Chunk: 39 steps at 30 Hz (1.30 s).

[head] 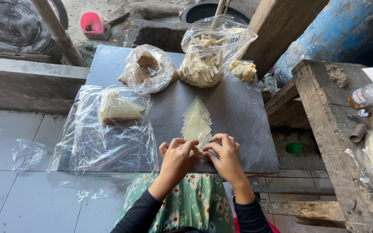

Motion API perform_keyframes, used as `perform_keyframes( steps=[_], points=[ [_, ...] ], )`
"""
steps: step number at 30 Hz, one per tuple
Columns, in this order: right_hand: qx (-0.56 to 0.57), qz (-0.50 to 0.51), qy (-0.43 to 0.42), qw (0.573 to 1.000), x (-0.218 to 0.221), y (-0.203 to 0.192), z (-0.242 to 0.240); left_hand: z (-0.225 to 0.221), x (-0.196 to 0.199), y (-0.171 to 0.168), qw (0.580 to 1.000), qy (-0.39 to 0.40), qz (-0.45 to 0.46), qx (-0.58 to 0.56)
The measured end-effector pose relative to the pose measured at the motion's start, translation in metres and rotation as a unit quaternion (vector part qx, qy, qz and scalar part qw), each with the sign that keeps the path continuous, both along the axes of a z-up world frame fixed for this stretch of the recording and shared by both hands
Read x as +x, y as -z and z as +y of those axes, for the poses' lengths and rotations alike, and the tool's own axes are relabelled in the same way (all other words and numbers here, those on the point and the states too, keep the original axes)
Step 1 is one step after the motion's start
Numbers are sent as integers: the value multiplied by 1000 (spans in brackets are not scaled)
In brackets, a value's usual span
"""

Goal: The person prepares dumplings by taking small pieces of filling from a plastic bag and placing them onto thin dough wrappers before folding and pressing the dough to seal it.

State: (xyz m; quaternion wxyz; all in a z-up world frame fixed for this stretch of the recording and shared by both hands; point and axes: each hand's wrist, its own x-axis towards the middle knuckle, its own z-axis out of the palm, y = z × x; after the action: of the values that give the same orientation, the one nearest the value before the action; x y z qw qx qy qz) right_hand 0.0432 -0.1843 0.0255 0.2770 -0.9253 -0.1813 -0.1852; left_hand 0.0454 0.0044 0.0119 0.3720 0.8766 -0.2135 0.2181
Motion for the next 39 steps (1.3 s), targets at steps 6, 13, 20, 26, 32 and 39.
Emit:
perform_keyframes(
  steps=[6,13,20,26,32,39],
  points=[
    [-5,65,58,996,1,10,-2,-5,-2,-3,994,-31,103,-29],
    [-27,-7,140,990,22,30,17,-22,15,2,988,-145,50,-23],
    [4,-2,105,994,39,5,10,-14,21,-2,986,-168,18,-18],
    [-55,27,-14,998,20,-16,10,1,-3,2,991,-116,49,-41],
    [-99,16,-50,994,14,-32,19,7,-4,3,993,-83,73,-49],
    [-19,-100,3,995,68,-89,5,5,-9,6,996,-55,66,-34]
  ],
)
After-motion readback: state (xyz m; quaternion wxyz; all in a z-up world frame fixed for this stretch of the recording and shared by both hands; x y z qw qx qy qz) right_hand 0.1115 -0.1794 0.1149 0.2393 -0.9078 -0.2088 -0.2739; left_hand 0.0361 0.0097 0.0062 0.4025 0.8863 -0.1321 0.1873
